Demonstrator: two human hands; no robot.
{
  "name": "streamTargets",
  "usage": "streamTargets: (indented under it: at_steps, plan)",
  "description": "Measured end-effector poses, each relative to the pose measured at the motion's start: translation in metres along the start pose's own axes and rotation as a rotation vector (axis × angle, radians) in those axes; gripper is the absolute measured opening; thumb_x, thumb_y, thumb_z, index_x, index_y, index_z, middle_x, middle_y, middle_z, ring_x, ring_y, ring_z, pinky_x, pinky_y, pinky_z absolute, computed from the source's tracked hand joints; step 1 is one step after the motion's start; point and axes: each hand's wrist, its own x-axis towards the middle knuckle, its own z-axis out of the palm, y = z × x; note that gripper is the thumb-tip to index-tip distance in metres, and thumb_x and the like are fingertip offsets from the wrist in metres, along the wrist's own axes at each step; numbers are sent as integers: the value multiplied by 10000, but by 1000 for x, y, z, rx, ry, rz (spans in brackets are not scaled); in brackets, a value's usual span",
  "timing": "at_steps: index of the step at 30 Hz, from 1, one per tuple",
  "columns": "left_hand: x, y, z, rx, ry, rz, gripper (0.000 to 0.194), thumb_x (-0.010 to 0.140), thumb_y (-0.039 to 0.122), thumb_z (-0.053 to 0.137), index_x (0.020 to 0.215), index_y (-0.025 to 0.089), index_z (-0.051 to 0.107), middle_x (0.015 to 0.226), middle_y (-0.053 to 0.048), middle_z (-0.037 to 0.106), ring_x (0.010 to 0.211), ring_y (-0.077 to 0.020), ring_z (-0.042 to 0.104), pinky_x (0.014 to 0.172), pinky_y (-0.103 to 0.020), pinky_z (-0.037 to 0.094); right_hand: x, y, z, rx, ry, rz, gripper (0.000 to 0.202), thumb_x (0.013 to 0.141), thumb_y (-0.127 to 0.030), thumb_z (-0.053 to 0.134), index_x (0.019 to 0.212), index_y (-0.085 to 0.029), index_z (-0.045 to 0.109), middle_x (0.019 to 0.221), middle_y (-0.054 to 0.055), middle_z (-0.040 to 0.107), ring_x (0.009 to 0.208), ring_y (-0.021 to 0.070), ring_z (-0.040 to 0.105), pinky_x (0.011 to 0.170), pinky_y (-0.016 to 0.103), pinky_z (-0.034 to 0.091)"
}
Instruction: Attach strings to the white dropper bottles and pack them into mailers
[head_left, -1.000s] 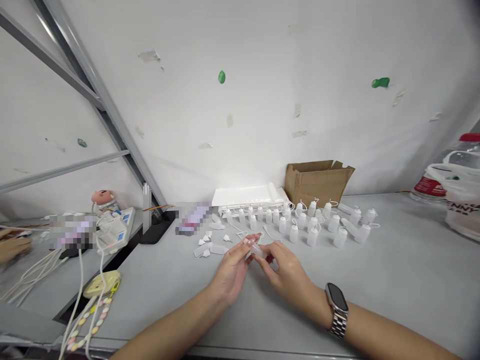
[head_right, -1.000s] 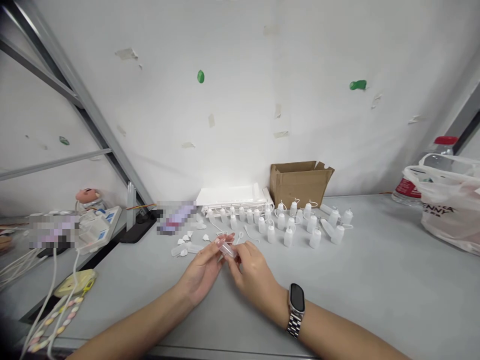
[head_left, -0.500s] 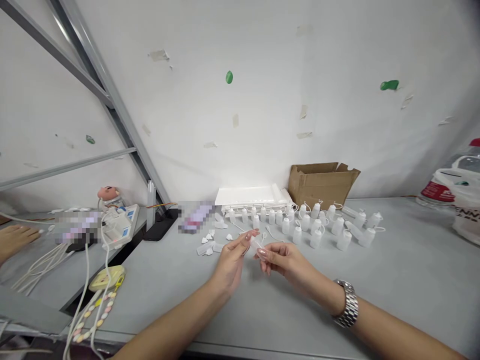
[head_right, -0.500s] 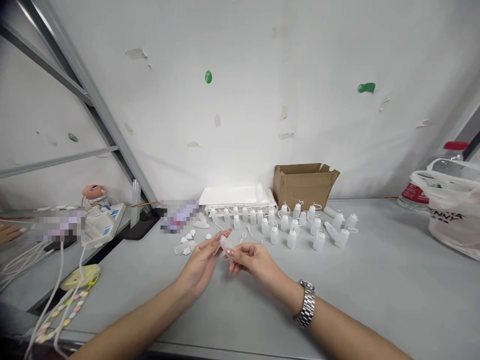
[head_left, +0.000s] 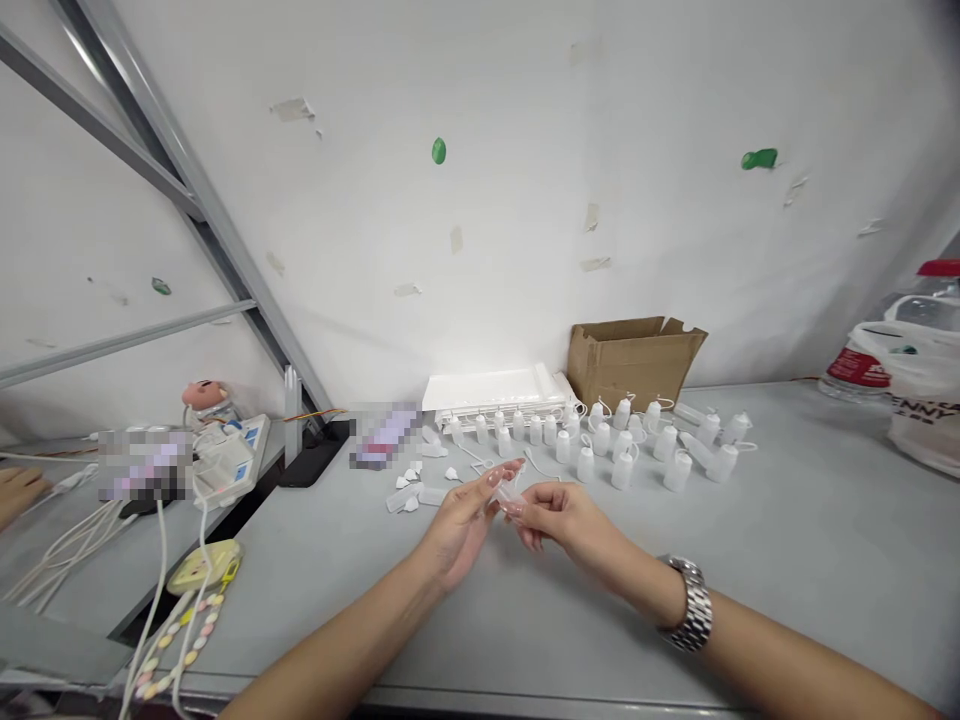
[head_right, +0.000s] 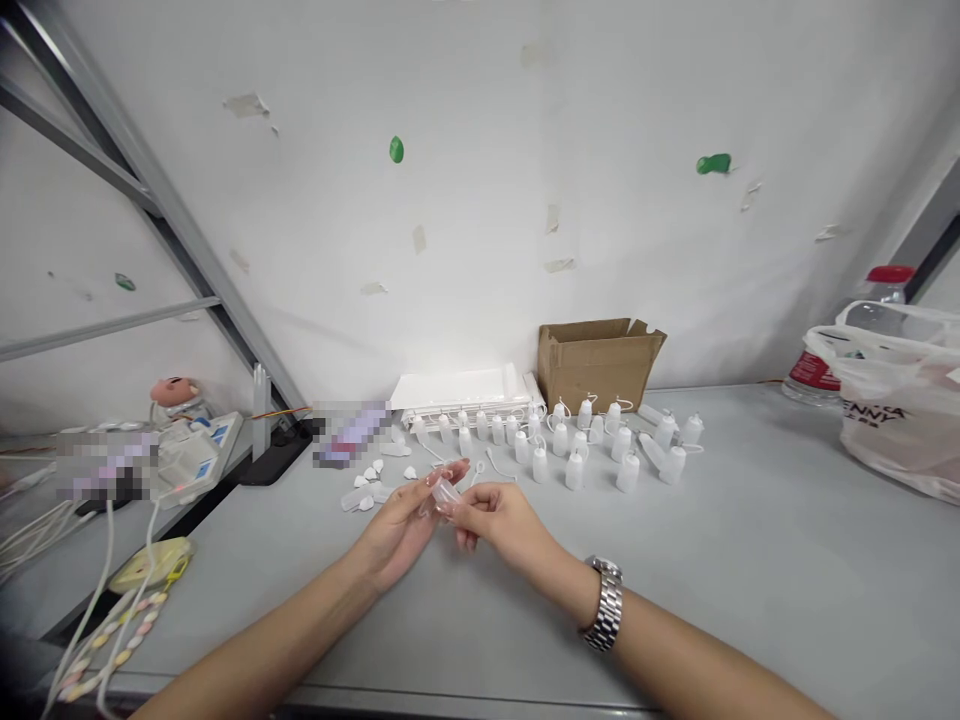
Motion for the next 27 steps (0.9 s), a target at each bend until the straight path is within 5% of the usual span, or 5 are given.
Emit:
streamTargets:
  at_steps: [6,11,16,21,27]
  plan:
    - [2,4,-2,63,-41,25,229,759,382,641,807,174,722,1198,-81,602,1256,-276,362,964,-349,309,2,-4,-6,169,-172,58,371,727,-457,642,554,-155,513,497,-28,525,466,67,427,511,231,335]
    - [7,-3,-7,52,136,60,221,741,396,658,830,207,730,1211,-69,601,1274,-274,346,1027,-392,236,4,4,-7,-174,124,-94,327,679,-422,688,844,-179,542,597,-27,598,600,138,562,620,284,425]
    - [5,-3,-5,65,150,91,238,743,406,653,848,206,730,1172,-72,627,1265,-261,366,1042,-387,226,-1,8,-1,-340,296,-249,170,716,-326,656,761,-193,561,688,-10,612,662,143,563,639,275,426]
    - [1,1,1,144,101,158,273,774,420,610,807,177,730,1097,-84,657,1211,-267,421,1017,-382,268,-5,0,2,-184,223,-164,243,731,-406,645,680,-175,586,607,-15,584,595,125,529,610,267,410]
    - [4,0,0,198,19,145,309,775,444,598,801,167,731,1122,-95,649,1215,-262,430,1029,-370,265,1,0,-9,303,10,39,302,667,-390,719,563,-138,589,572,-7,558,535,79,467,567,235,384]
